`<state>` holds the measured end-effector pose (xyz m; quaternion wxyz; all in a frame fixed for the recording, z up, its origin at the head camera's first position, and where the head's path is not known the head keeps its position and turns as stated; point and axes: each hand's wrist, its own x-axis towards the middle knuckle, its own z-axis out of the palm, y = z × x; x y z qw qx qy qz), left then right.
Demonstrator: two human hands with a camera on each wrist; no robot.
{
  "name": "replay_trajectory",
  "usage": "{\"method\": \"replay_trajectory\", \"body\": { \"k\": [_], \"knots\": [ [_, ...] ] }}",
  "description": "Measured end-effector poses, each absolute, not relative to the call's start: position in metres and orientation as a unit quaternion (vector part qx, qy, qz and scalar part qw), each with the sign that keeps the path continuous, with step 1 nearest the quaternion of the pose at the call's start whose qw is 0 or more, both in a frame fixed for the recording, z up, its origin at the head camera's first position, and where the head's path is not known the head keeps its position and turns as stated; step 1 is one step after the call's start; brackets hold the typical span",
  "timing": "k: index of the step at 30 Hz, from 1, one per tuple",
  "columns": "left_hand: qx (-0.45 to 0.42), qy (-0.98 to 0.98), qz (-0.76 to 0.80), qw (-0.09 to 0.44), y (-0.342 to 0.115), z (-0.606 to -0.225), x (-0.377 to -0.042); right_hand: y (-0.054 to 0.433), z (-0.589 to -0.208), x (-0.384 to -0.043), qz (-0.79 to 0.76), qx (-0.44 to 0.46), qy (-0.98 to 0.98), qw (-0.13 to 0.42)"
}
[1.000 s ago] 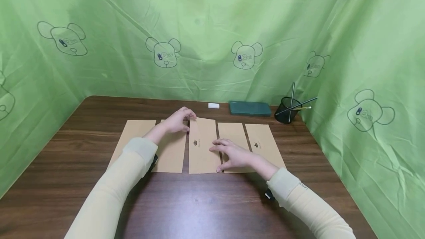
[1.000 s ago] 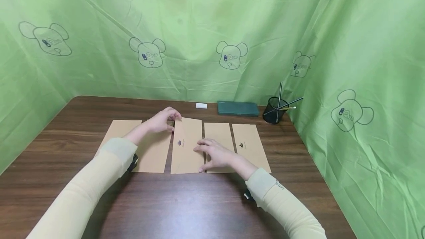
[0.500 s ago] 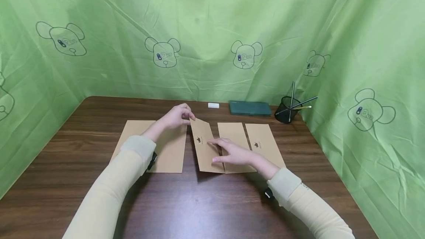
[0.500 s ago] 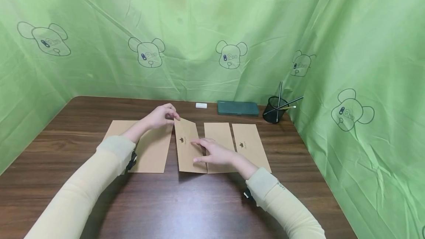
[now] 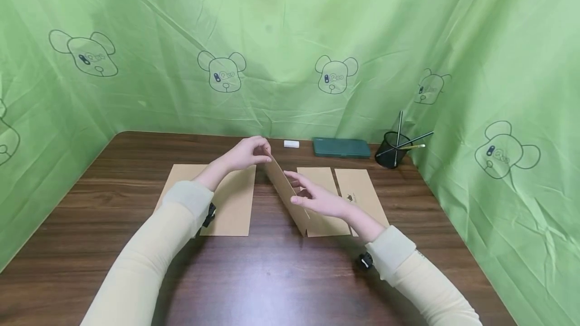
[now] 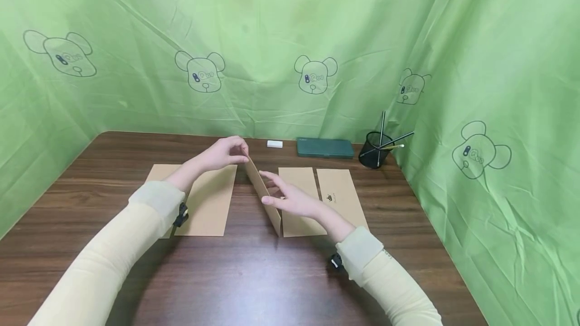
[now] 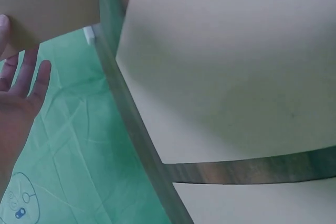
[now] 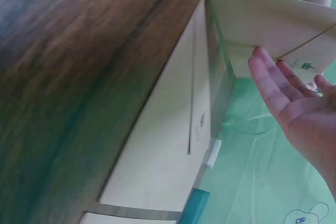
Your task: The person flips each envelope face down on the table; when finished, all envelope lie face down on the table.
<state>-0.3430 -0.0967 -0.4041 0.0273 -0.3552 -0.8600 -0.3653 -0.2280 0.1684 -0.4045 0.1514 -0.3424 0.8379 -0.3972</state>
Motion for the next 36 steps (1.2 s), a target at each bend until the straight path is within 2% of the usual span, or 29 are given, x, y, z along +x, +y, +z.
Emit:
{"method": "replay_trajectory", "body": {
  "k": [6, 15, 23, 36],
  "knots": [
    [-0.343, -0.854, -0.392, 0.003, -0.092, -0.398, -0.342, 0.169, -0.397, -0.225, -0.398, -0.336, 0.844, 0.127],
    [-0.347, -0.859, -0.375, 0.039, -0.084, -0.39, -0.34, 0.17, -0.398, -0.227, -0.397, -0.318, 0.857, 0.078],
    [-0.352, -0.857, -0.374, 0.036, -0.081, -0.392, -0.336, 0.173, -0.404, -0.23, -0.409, -0.334, 0.848, 0.051],
    [-0.351, -0.849, -0.395, -0.013, -0.1, -0.414, -0.329, 0.18, -0.409, -0.231, -0.445, -0.307, 0.841, 0.002]
  ]
}}
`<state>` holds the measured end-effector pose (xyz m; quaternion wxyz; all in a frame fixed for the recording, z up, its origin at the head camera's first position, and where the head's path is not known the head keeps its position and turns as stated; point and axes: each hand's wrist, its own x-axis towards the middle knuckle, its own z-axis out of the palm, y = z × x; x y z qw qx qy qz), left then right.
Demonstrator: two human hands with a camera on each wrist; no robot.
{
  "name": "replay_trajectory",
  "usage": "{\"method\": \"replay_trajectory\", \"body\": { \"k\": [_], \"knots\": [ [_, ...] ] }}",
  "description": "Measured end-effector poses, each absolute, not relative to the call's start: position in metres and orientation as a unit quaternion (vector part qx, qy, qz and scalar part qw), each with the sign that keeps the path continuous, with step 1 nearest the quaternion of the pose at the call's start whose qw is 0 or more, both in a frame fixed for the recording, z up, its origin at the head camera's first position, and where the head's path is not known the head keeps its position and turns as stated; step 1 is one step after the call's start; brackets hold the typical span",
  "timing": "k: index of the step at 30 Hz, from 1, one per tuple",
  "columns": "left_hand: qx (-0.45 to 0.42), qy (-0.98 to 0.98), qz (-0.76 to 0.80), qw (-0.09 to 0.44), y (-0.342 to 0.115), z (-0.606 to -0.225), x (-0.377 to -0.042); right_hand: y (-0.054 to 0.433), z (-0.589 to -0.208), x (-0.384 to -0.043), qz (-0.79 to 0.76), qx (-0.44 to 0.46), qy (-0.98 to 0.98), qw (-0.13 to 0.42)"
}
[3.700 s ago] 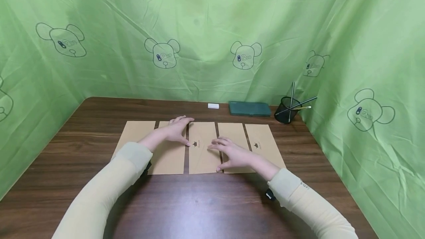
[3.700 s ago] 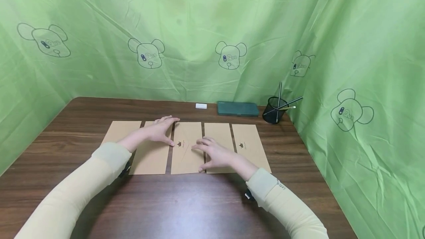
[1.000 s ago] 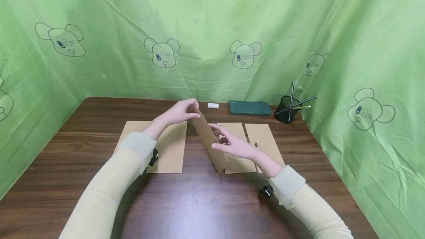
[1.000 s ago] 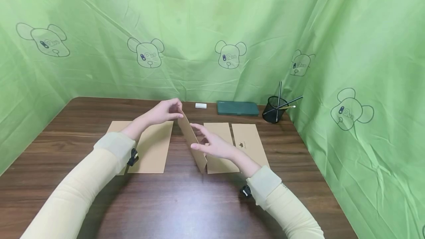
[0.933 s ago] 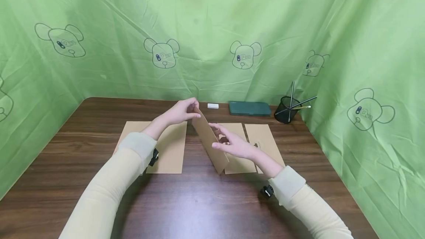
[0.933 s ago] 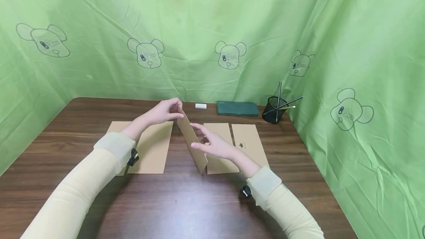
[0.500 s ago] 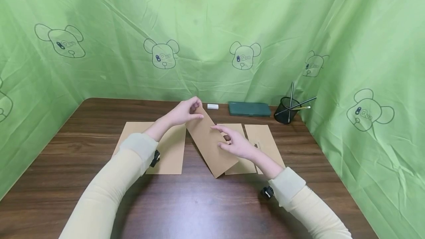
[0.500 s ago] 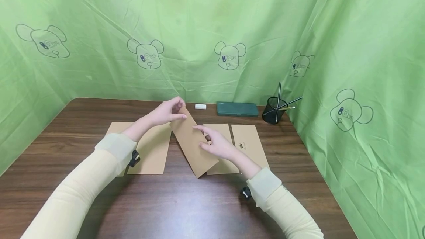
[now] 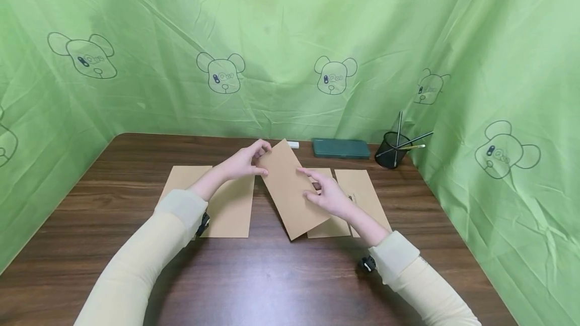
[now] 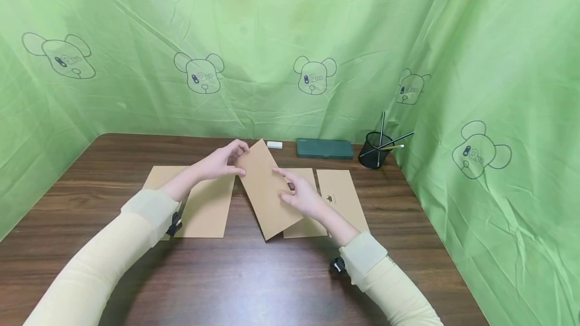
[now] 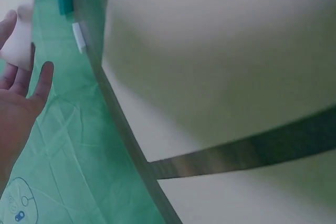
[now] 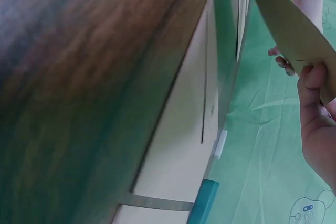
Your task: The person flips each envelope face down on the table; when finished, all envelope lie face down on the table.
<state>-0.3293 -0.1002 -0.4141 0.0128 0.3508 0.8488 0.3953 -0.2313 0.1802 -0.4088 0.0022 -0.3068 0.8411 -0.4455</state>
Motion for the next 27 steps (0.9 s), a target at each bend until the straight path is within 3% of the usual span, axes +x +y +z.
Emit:
{"method": "replay_trajectory", "body": {
  "k": [6, 13, 22, 27],
  "knots": [
    [0.358, 0.848, 0.39, 0.009, -0.102, -0.421, -0.331, 0.18, -0.416, -0.231, -0.445, -0.292, 0.847, 0.015],
    [0.37, 0.867, 0.334, -0.012, -0.098, -0.422, -0.336, 0.181, -0.422, -0.236, -0.334, -0.307, 0.891, 0.006],
    [0.354, 0.896, 0.268, 0.009, -0.089, -0.426, -0.34, 0.179, -0.433, -0.235, -0.22, -0.342, 0.912, 0.057],
    [0.353, 0.904, 0.241, 0.01, -0.086, -0.435, -0.343, 0.177, -0.438, -0.236, -0.157, -0.332, 0.929, 0.053]
  ]
}}
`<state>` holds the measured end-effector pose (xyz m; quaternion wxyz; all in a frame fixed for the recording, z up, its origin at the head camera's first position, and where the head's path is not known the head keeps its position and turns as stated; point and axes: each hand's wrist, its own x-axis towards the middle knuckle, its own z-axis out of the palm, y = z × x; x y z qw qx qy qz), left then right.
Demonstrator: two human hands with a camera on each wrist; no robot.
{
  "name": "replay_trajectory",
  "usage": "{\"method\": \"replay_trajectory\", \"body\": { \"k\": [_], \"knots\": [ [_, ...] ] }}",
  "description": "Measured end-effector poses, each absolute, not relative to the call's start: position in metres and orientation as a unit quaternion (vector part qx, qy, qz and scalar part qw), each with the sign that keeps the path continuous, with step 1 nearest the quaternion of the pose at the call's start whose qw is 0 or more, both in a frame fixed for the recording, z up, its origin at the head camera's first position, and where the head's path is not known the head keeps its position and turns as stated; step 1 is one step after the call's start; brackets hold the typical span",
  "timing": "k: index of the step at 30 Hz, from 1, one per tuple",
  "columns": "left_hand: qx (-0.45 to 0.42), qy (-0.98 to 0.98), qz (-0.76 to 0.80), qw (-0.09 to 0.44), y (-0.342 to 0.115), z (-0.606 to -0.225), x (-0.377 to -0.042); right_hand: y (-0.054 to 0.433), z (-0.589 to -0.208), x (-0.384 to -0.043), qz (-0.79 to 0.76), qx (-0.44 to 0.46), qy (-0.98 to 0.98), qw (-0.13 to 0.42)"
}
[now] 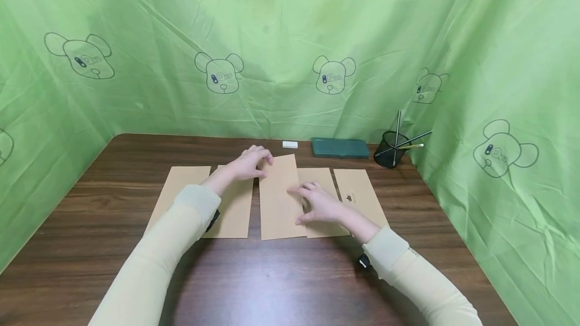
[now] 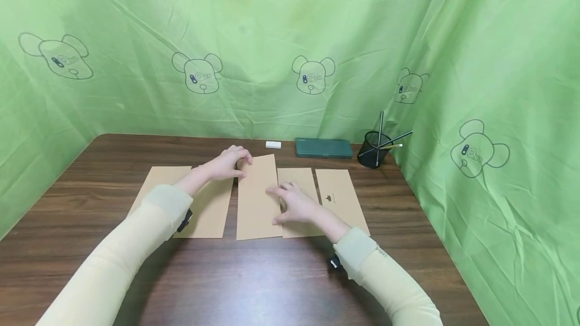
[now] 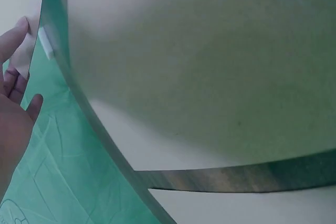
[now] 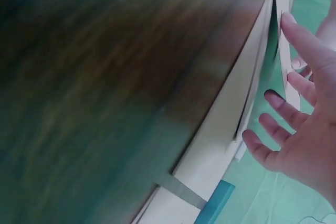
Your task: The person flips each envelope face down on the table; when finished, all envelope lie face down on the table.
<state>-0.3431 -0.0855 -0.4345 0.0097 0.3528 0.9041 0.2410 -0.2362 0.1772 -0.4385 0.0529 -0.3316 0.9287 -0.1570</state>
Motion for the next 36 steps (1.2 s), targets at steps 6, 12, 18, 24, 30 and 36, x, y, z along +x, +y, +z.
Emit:
{"method": "replay_trajectory", "body": {
  "k": [6, 12, 18, 24, 30, 36],
  "knots": [
    [0.354, 0.909, 0.22, 0.023, -0.088, -0.445, -0.345, 0.172, -0.441, -0.237, -0.124, -0.325, 0.936, 0.063],
    [0.355, 0.91, 0.214, 0.03, -0.089, -0.453, -0.346, 0.17, -0.444, -0.238, -0.108, -0.32, 0.938, 0.07],
    [0.353, 0.912, 0.203, 0.039, -0.089, -0.457, -0.346, 0.171, -0.444, -0.24, -0.105, -0.324, 0.937, 0.076],
    [0.348, 0.916, 0.193, 0.057, -0.09, -0.456, -0.344, 0.17, -0.445, -0.241, -0.104, -0.333, 0.934, 0.083],
    [0.339, 0.92, 0.186, 0.062, -0.088, -0.452, -0.342, 0.171, -0.445, -0.242, -0.106, -0.336, 0.932, 0.082],
    [0.33, 0.922, 0.194, 0.055, -0.08, -0.446, -0.338, 0.181, -0.441, -0.24, -0.149, -0.35, 0.922, 0.065]
  ]
}}
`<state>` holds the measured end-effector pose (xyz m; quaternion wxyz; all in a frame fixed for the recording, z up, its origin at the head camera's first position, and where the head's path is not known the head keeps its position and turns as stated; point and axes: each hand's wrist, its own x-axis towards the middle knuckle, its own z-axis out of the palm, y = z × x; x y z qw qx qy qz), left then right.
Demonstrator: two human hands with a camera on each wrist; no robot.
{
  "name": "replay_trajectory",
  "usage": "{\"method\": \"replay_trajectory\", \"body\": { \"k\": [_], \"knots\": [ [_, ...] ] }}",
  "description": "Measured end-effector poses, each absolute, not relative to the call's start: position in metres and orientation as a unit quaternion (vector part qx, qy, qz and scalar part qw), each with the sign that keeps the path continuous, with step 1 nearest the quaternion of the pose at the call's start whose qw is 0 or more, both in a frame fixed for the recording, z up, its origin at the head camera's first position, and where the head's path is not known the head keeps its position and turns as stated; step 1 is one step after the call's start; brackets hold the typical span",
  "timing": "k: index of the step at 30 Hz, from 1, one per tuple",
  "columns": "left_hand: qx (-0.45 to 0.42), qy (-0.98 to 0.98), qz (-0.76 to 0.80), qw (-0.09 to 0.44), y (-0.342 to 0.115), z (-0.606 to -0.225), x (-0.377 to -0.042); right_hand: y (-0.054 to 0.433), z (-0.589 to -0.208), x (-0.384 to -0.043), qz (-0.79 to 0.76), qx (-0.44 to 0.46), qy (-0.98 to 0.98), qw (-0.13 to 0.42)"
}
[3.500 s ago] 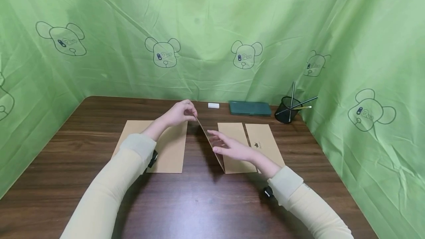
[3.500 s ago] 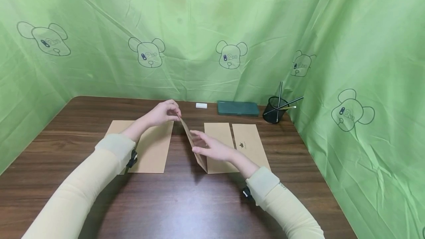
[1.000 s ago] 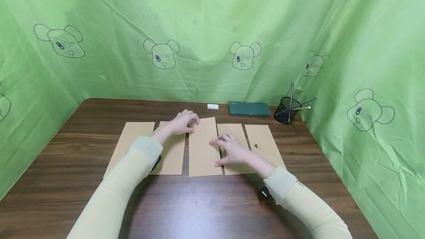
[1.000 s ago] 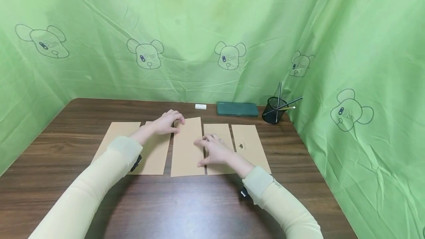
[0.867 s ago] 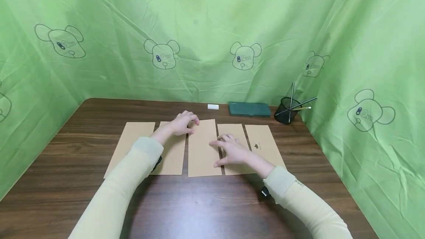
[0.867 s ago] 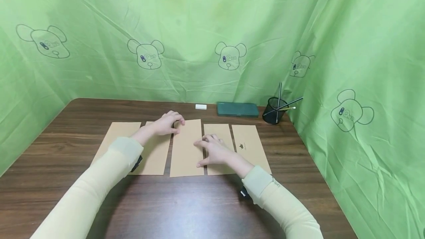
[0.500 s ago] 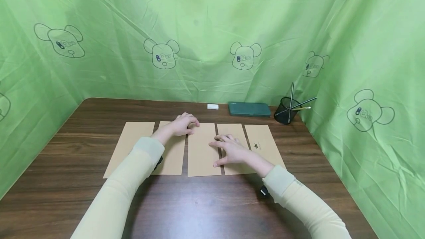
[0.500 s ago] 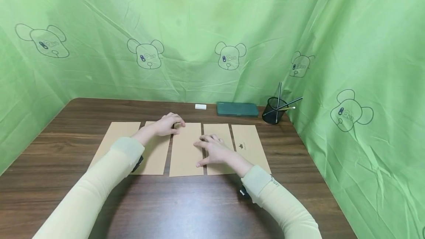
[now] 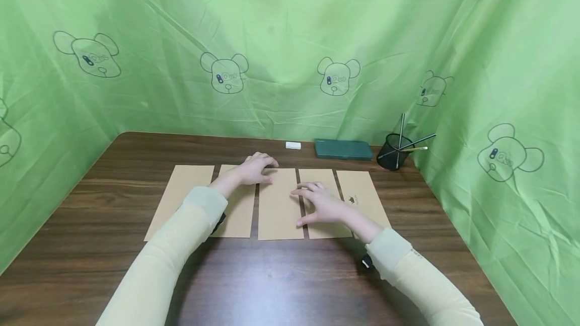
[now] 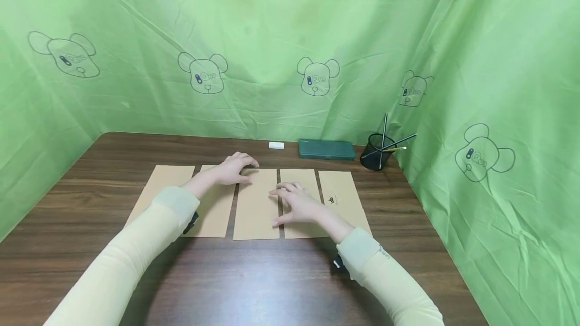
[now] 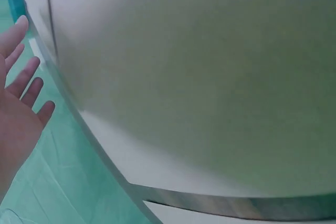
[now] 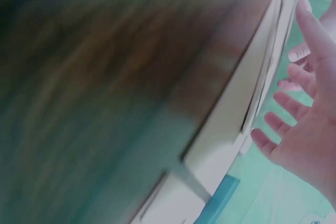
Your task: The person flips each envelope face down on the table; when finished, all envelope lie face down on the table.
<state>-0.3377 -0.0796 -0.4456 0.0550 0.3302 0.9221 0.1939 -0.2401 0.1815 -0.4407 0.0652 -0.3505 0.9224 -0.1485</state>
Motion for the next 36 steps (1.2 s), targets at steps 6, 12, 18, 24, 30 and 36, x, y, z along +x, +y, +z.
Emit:
{"method": "replay_trajectory", "body": {
  "k": [6, 12, 18, 24, 30, 36],
  "knots": [
    [0.333, 0.92, 0.203, 0.048, -0.063, -0.438, -0.33, 0.204, -0.434, -0.235, -0.185, -0.371, 0.909, 0.043],
    [0.338, 0.915, 0.213, 0.047, -0.041, -0.438, -0.323, 0.234, -0.43, -0.232, -0.215, -0.396, 0.892, 0.019],
    [0.351, 0.906, 0.23, 0.057, -0.021, -0.436, -0.319, 0.261, -0.421, -0.227, -0.242, -0.396, 0.885, 0.038],
    [0.355, 0.903, 0.231, 0.077, -0.008, -0.438, -0.32, 0.282, -0.425, -0.228, -0.22, -0.395, 0.891, 0.047],
    [0.349, 0.906, 0.223, 0.086, -0.002, -0.445, -0.323, 0.294, -0.431, -0.229, -0.192, -0.407, 0.892, 0.041],
    [0.338, 0.913, 0.202, 0.107, 0.001, -0.45, -0.324, 0.3, -0.437, -0.231, -0.185, -0.4, 0.896, 0.061]
  ]
}}
